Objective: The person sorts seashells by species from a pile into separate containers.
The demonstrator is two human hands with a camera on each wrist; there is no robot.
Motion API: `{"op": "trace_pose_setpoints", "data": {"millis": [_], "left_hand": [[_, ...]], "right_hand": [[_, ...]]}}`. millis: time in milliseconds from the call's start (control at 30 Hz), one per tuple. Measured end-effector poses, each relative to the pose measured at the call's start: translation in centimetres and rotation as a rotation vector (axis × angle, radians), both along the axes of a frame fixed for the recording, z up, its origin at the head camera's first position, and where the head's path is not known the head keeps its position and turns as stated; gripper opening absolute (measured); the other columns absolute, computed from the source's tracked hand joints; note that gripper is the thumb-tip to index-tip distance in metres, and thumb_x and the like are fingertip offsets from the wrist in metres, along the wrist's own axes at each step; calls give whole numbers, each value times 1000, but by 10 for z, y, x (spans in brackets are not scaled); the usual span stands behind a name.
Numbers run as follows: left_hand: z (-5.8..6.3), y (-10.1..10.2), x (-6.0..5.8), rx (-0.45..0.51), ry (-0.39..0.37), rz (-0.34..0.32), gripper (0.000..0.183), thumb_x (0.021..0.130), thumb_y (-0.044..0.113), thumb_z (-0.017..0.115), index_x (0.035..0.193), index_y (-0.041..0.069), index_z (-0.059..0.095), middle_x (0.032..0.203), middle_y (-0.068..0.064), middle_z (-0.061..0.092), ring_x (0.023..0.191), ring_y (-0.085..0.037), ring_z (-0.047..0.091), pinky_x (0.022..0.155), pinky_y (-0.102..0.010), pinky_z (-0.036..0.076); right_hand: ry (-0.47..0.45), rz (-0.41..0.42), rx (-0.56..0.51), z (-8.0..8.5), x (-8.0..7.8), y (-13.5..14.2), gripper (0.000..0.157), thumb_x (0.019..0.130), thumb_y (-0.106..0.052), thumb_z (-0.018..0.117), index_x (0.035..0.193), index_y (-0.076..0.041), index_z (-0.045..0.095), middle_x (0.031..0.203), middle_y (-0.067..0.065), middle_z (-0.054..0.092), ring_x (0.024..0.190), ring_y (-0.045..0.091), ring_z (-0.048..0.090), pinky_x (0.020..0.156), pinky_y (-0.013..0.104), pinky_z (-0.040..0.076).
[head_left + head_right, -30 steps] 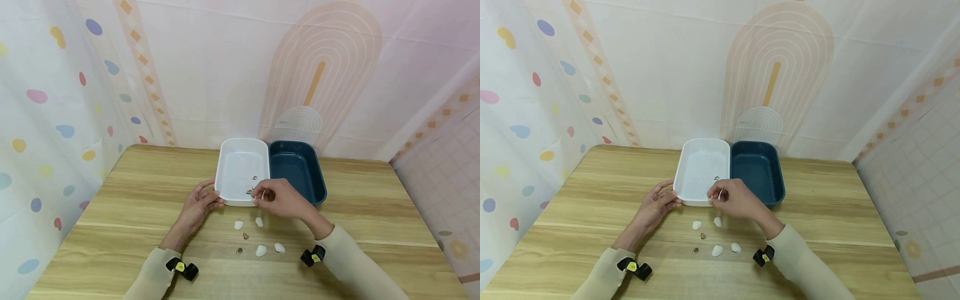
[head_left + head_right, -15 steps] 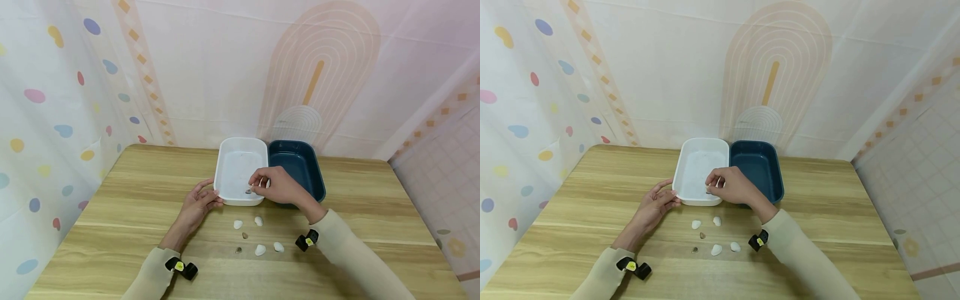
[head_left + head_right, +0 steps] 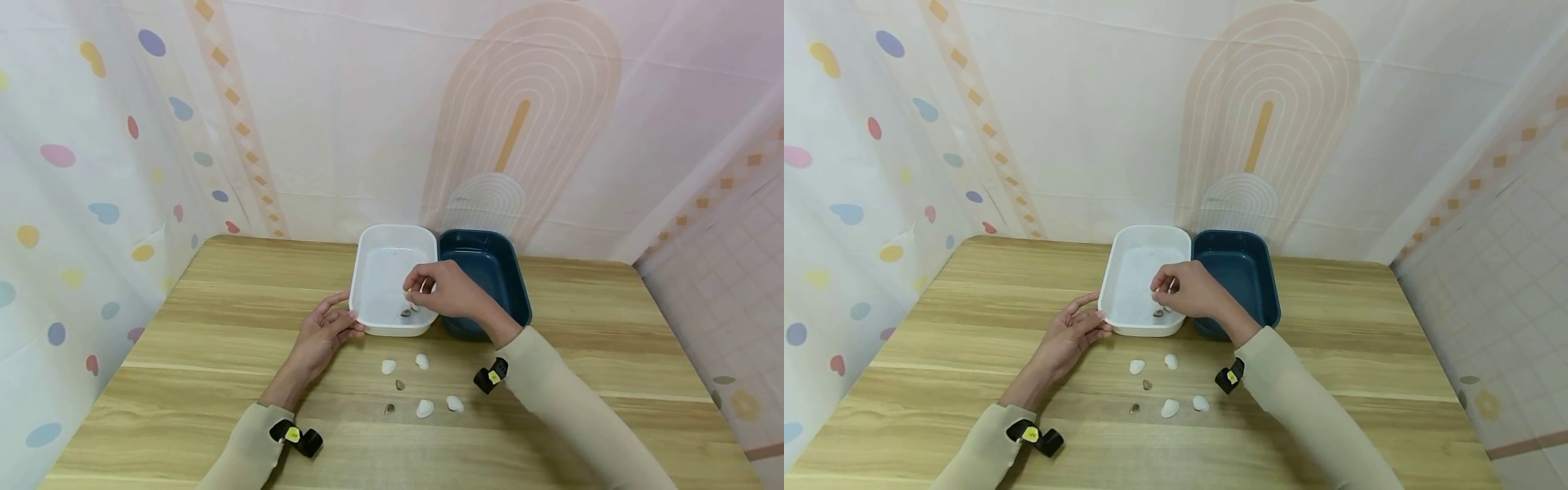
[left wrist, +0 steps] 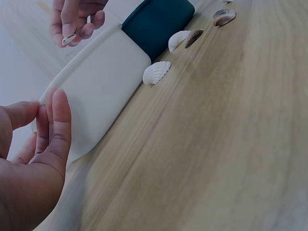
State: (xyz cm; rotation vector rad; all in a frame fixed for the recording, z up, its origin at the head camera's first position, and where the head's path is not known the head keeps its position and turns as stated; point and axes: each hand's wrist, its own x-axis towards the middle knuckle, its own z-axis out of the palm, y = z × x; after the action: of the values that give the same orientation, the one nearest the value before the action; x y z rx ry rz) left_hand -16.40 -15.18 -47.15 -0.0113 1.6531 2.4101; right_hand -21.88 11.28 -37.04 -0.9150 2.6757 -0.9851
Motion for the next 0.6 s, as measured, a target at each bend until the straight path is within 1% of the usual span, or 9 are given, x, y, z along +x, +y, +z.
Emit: {"op": "trace_pose_setpoints", "data": {"millis": [100,367,600], "left_hand": [[0,0,0,0,-1,2,59,102,-2,58,155,1,32,97,-4,69,81,-11,73,81,-24,66],[1,0,1,-12,-4,5,59,102,0,59,154,1,32,96,-2,69,81,-11,73,81,-25,66],[1,0,1,-5,-7,13,59,102,0,58,155,2,33,93,-1,69,80,-11,73,80,-24,66]], "right_hand": [[-20,-13,10,1,-5,-2,5,95,-17,72,99,-14,74,87,0,71,79,13,61,66,23,55],[-57,-42,25,0,-16,-7,6,95,-18,72,100,-14,75,89,1,72,78,14,62,67,23,55],[-87,-44,41,-3,-25,-12,7,96,-18,71,100,-13,74,91,2,72,79,15,62,66,23,55]]}}
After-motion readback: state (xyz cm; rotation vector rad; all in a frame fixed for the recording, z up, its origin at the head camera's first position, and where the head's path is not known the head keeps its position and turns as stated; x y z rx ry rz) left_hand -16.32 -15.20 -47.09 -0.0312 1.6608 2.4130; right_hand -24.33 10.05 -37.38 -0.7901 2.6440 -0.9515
